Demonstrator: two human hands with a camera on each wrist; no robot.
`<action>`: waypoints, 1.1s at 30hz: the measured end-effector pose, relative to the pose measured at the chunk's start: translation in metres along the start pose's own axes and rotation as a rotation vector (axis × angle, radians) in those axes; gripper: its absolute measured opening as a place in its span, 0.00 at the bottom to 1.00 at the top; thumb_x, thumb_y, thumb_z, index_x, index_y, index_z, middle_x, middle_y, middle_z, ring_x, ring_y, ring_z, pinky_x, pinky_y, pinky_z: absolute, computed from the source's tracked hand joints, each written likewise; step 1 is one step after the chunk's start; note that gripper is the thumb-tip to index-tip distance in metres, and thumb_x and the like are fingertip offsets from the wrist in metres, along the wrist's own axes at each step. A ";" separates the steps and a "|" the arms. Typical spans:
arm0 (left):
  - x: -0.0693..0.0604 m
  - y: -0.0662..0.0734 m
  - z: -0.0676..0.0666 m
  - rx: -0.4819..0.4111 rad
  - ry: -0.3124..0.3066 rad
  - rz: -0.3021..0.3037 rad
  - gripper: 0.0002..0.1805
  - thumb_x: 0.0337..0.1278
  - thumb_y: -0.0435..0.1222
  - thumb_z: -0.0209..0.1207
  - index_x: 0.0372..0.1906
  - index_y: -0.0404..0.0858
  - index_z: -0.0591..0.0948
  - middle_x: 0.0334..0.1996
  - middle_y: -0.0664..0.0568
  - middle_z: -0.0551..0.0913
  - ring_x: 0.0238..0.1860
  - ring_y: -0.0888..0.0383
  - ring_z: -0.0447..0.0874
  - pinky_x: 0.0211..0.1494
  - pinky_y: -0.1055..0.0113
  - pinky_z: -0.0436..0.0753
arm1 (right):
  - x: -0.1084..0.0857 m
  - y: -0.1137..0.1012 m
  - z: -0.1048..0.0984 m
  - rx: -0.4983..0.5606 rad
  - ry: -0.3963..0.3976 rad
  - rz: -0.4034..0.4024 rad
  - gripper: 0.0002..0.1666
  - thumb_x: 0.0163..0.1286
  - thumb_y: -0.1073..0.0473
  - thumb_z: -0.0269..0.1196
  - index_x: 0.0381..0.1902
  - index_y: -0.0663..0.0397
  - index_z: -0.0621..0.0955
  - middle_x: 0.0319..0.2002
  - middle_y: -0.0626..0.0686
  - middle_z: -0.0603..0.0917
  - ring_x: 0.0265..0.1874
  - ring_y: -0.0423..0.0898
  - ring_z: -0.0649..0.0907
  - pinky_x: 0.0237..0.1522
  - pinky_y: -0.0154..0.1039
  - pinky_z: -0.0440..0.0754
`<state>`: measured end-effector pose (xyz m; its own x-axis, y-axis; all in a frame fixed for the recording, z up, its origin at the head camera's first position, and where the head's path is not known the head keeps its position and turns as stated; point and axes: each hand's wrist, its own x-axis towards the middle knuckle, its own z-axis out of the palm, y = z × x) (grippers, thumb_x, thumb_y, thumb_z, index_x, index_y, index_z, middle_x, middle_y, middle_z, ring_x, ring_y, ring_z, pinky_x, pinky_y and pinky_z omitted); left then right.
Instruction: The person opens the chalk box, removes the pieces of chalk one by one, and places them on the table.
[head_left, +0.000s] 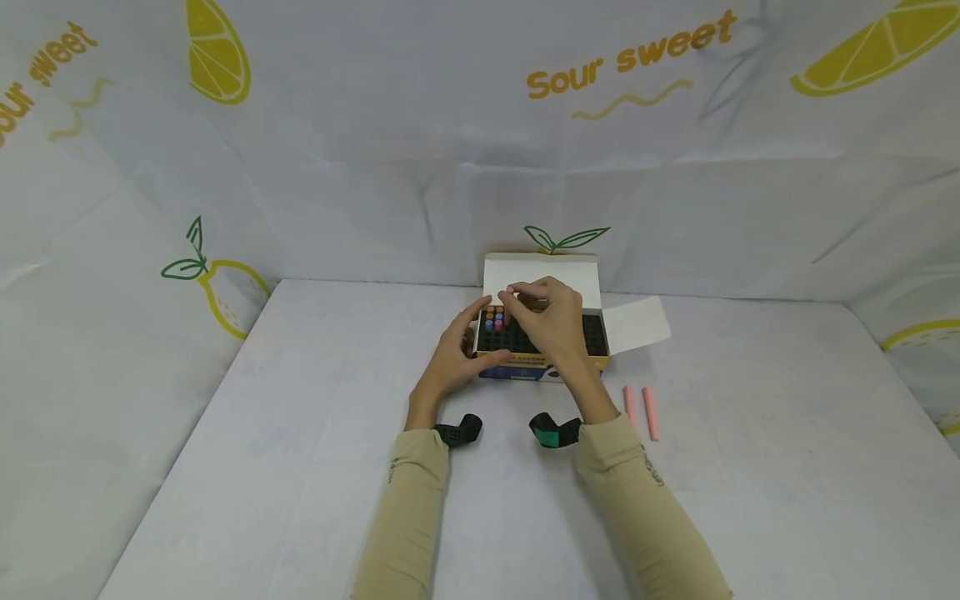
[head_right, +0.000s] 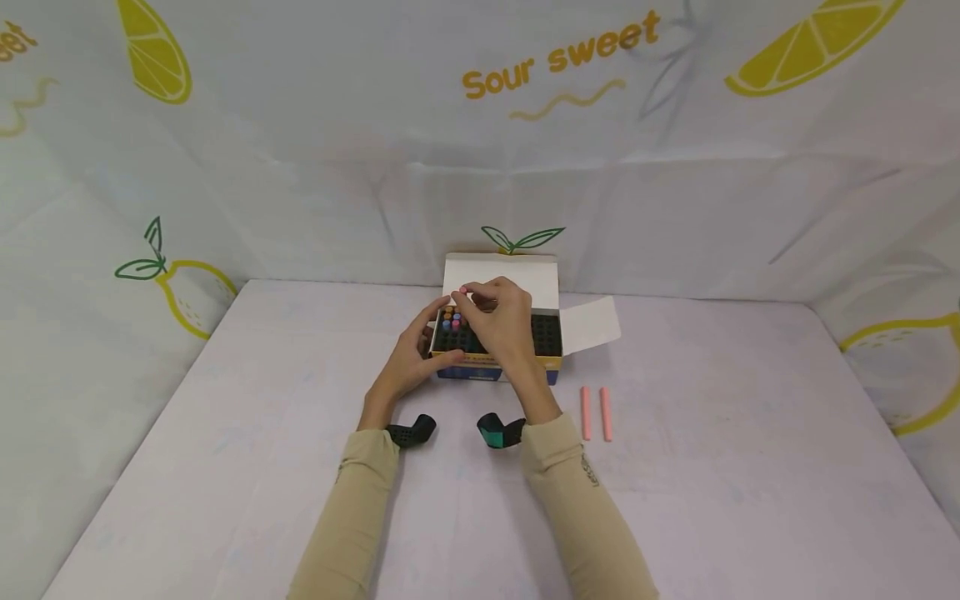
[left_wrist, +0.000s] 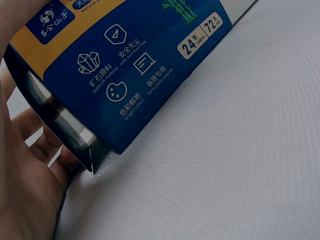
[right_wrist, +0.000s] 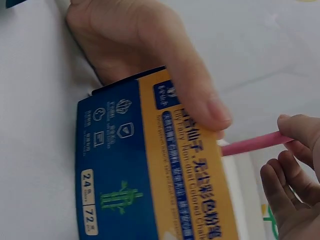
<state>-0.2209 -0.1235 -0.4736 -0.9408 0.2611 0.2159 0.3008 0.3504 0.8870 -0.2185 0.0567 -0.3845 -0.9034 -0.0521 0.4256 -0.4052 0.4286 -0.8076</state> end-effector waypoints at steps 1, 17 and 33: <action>0.000 0.000 0.000 0.000 0.000 -0.001 0.59 0.38 0.80 0.61 0.79 0.63 0.60 0.68 0.52 0.70 0.28 0.58 0.63 0.33 0.69 0.66 | 0.000 -0.002 -0.002 0.005 0.004 -0.003 0.14 0.65 0.61 0.73 0.45 0.67 0.89 0.38 0.65 0.85 0.37 0.61 0.89 0.47 0.52 0.88; 0.000 0.000 0.001 0.011 -0.002 -0.005 0.61 0.35 0.82 0.59 0.79 0.63 0.60 0.67 0.52 0.70 0.28 0.58 0.63 0.33 0.69 0.66 | -0.026 -0.014 -0.043 0.012 0.008 0.005 0.12 0.64 0.63 0.74 0.41 0.66 0.90 0.37 0.62 0.83 0.34 0.53 0.89 0.37 0.23 0.79; -0.002 0.001 0.001 0.023 -0.011 0.020 0.57 0.43 0.78 0.61 0.79 0.63 0.59 0.68 0.52 0.69 0.28 0.57 0.61 0.34 0.68 0.66 | -0.062 -0.008 -0.115 -0.170 -0.099 0.084 0.11 0.65 0.58 0.73 0.40 0.60 0.92 0.37 0.54 0.87 0.38 0.31 0.85 0.41 0.24 0.81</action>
<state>-0.2186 -0.1231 -0.4734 -0.9331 0.2776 0.2287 0.3229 0.3661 0.8728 -0.1427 0.1598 -0.3573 -0.9459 -0.0948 0.3104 -0.3058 0.5810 -0.7543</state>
